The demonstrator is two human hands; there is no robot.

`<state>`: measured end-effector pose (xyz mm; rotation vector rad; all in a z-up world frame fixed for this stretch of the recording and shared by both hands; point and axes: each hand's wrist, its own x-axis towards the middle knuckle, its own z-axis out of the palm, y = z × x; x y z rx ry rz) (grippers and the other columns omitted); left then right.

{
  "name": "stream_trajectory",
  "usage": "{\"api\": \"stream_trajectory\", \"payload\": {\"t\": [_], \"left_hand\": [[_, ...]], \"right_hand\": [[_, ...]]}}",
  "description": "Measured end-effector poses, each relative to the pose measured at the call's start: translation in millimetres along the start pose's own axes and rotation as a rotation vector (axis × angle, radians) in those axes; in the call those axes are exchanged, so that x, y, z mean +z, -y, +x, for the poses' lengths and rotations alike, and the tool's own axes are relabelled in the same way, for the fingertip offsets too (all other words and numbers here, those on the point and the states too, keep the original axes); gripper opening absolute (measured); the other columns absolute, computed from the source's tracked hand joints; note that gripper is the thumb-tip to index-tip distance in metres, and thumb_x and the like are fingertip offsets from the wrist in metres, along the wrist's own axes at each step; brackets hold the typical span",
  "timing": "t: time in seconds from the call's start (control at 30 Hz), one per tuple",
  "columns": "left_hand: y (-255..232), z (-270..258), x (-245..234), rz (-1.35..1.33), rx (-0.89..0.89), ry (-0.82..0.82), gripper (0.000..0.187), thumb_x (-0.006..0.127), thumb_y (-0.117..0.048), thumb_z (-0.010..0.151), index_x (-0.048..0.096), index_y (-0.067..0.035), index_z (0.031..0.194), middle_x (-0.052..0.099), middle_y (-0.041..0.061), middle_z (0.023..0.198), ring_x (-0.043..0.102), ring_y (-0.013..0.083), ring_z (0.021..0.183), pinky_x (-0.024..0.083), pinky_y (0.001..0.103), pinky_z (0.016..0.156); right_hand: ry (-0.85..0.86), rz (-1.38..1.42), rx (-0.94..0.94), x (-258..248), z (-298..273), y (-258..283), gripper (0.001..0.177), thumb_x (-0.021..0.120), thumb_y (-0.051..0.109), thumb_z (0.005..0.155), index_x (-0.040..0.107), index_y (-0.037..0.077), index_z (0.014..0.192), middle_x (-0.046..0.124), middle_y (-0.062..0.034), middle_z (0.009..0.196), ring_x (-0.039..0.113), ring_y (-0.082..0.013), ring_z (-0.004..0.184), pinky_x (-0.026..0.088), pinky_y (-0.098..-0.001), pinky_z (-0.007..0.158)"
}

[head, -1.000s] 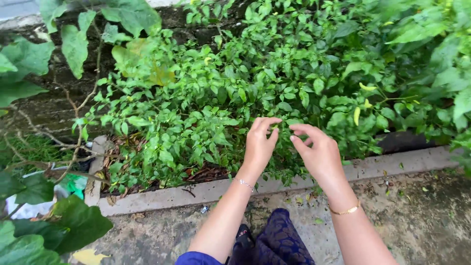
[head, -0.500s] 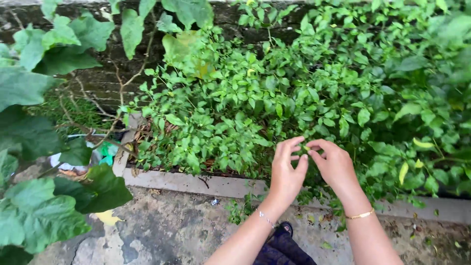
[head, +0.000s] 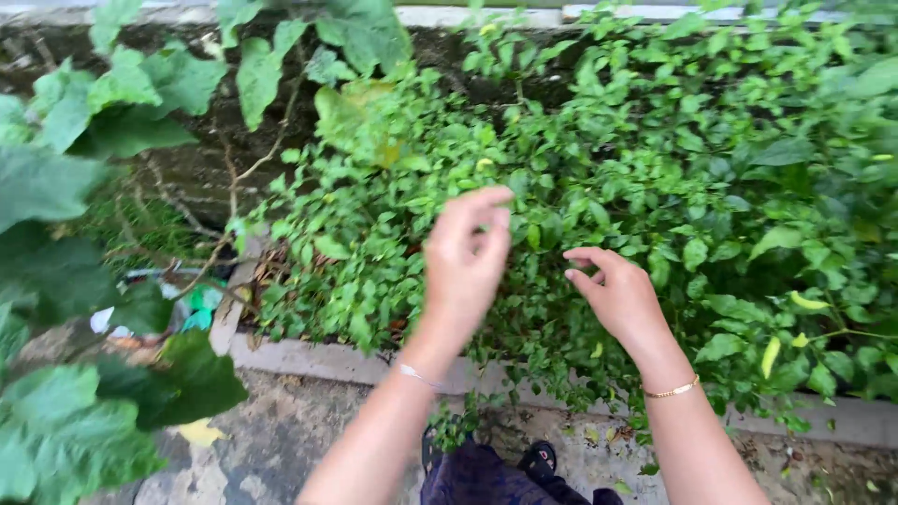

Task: Picking green chili peppers from a bush in a garden.

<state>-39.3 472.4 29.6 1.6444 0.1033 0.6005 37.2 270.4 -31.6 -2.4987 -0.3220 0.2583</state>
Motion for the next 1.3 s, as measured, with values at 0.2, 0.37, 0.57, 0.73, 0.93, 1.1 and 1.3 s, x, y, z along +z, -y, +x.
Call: {"api": "stream_trajectory", "payload": {"t": [0.2,0.37,0.57,0.73,0.93,1.1,1.3], "left_hand": [[-26,93,-32,0.077,0.238,0.149,0.036,0.057,0.007,0.096,0.059,-0.005,0.131,0.064,0.018,0.121,0.071,0.0328,0.108,0.066,0.042,0.090],[80,152,-4,0.780,0.146,0.884,0.052,0.078,-0.024,0.088,0.064,-0.004,0.134,0.061,0.025,0.133,0.059,0.0446,0.127,0.052,0.057,0.103],[166,130,7,0.993,0.116,1.094,0.028,0.081,-0.026,0.084,0.078,-0.020,0.112,0.062,0.018,0.126,0.062,0.0469,0.118,0.055,0.060,0.095],[128,101,-19,0.830,0.070,1.208,0.028,0.067,-0.005,0.093,0.073,-0.004,0.120,0.065,0.024,0.117,0.064,0.0420,0.115,0.056,0.054,0.100],[126,74,-32,0.684,-0.041,1.290,0.031,0.057,0.002,0.097,0.068,0.001,0.125,0.064,0.027,0.123,0.063,0.0414,0.122,0.053,0.054,0.106],[116,62,-45,0.586,-0.045,1.316,0.032,0.050,0.003,0.100,0.067,0.003,0.128,0.067,0.025,0.118,0.068,0.0369,0.116,0.057,0.046,0.100],[117,51,-47,0.543,-0.024,1.287,0.034,0.044,0.005,0.101,0.067,0.006,0.126,0.067,0.025,0.115,0.070,0.0354,0.111,0.058,0.043,0.098]], "right_hand": [[-0.141,-0.005,0.183,-19,-4,-11,0.036,0.073,0.024,0.093,0.072,0.027,0.128,0.073,-0.0101,0.122,0.073,-0.0290,0.096,0.057,-0.0426,0.084],[-0.289,0.063,0.175,-13,-15,32,0.050,0.070,0.015,0.096,0.060,0.014,0.144,0.056,-0.0242,0.139,0.069,-0.0367,0.100,0.055,-0.0502,0.089],[-0.318,0.038,0.280,12,-24,27,0.052,0.070,0.016,0.094,0.058,0.015,0.145,0.055,-0.0224,0.138,0.069,-0.0366,0.101,0.056,-0.0514,0.087],[-0.336,0.014,0.298,22,-19,30,0.043,0.067,0.017,0.098,0.062,0.017,0.141,0.060,-0.0173,0.130,0.071,-0.0319,0.098,0.057,-0.0478,0.084],[-0.340,-0.112,0.278,52,2,11,0.028,0.070,0.020,0.096,0.073,0.022,0.124,0.070,-0.0094,0.114,0.073,-0.0289,0.092,0.059,-0.0457,0.082],[-0.344,-0.161,0.331,42,8,3,0.019,0.069,0.017,0.098,0.078,0.020,0.115,0.072,-0.0113,0.110,0.074,-0.0307,0.095,0.057,-0.0448,0.088],[-0.359,-0.050,0.245,47,26,42,0.026,0.065,0.013,0.100,0.074,0.019,0.123,0.071,-0.0097,0.107,0.068,-0.0232,0.086,0.054,-0.0430,0.090]]}}
